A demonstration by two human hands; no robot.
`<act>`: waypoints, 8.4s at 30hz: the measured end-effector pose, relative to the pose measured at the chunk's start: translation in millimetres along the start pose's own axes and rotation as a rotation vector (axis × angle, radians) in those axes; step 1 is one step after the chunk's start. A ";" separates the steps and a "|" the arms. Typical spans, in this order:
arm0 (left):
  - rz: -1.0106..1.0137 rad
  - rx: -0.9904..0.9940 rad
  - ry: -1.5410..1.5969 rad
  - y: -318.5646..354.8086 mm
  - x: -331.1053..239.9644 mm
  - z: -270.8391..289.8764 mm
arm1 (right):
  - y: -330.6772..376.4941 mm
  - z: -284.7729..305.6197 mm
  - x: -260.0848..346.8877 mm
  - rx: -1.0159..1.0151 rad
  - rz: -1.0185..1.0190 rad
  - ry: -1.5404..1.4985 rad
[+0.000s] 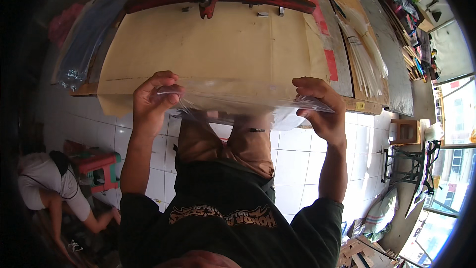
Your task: The person places a plastic bag under a heat-sealing machine, aligns the opening, and presses the machine head down to seal the bag, then removes the sealed bag and repeats the process.
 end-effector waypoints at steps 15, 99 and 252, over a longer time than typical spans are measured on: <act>0.121 -0.086 0.196 -1.3 5.5 4.8 | -1.0 4.5 -14.3 -0.198 -0.096 -0.198; -0.335 0.082 -0.202 -14.8 -80.0 -13.5 | 8.4 27.0 -36.9 -0.287 0.170 -0.332; -0.397 -0.626 -0.270 -10.5 -45.9 -4.2 | -9.5 -23.4 12.1 -0.649 -0.071 -0.027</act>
Point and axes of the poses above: each hand's wrist, its own y-axis away from the middle knuckle, its own z-axis out of the back of the hand, x = y × z, the point moved 6 cm from there along -y, towards the middle knuckle, and after that the axes turned 2 degrees about -x, right-handed, at the moved point
